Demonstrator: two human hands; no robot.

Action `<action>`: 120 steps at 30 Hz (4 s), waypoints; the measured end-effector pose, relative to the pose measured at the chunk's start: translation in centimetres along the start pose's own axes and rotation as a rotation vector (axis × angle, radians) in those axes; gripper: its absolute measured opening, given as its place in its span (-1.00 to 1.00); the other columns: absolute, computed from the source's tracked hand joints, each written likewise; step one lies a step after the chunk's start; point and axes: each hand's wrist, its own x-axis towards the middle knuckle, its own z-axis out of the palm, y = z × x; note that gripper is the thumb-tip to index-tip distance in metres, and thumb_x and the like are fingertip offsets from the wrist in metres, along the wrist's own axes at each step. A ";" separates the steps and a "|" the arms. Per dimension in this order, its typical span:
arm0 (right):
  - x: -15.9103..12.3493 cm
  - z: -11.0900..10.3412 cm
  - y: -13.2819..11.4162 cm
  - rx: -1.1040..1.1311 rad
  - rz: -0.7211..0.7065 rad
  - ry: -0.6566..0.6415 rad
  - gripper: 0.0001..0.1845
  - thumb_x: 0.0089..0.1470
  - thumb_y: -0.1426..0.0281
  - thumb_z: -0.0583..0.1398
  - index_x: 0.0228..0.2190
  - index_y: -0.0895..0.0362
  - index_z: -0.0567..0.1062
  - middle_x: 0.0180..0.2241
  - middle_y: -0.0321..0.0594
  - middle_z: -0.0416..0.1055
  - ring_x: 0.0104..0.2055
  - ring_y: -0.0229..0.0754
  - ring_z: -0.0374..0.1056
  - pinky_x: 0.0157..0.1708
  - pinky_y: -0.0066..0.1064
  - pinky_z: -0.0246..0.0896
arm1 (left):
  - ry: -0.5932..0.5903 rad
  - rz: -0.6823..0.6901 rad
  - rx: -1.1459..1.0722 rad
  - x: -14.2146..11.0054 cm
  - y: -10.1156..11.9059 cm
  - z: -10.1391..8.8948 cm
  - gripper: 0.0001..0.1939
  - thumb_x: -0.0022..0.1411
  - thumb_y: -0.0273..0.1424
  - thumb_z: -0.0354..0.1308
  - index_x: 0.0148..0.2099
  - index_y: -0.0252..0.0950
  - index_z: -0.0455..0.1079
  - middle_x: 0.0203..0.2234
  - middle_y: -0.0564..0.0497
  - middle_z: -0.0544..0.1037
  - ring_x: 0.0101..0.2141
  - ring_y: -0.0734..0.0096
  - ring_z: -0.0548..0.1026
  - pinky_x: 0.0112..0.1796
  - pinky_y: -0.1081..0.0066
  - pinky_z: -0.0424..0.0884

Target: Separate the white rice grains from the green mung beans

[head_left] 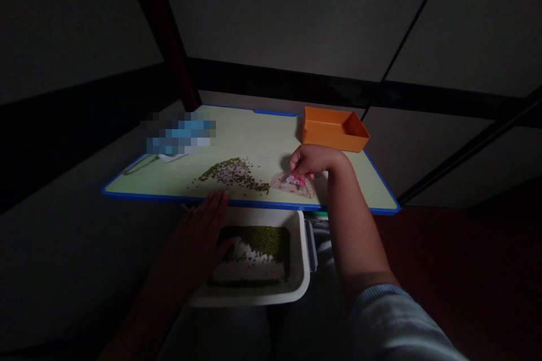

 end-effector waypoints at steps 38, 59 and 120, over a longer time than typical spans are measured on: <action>0.3 -1.0 1.7 -0.136 -0.008 0.272 -0.87 -0.14 0.38 0.27 -0.53 0.21 0.55 -0.65 -0.37 0.35 -0.57 -0.36 0.18 -0.46 -0.47 0.03 | -0.003 -0.016 -0.018 -0.3 -0.3 0.8 -0.16 0.23 0.04 -0.20 0.38 -0.36 -0.28 0.30 -0.26 0.15 0.26 0.03 0.20 0.08 0.05 0.30; 1.6 0.4 0.7 -0.126 -0.066 0.269 -0.90 -0.05 0.42 0.26 -0.49 0.22 0.55 -0.61 -0.36 0.40 -0.56 -0.39 0.21 -0.46 -0.49 0.03 | 0.018 0.002 -0.012 -0.2 -0.6 0.9 -0.16 0.24 0.05 -0.24 0.38 -0.36 -0.31 0.28 -0.27 0.19 0.24 0.03 0.23 0.09 0.05 0.30; 0.8 0.0 0.5 -0.152 0.031 0.162 -0.93 -0.03 0.49 0.24 -0.46 0.23 0.55 -0.70 -0.41 0.32 -0.67 -0.42 0.14 -0.55 -0.53 0.06 | 0.082 0.038 0.007 -0.4 -1.1 1.6 -0.16 0.24 0.04 -0.19 0.38 -0.34 -0.28 0.27 -0.26 0.23 0.21 0.04 0.28 0.05 0.09 0.33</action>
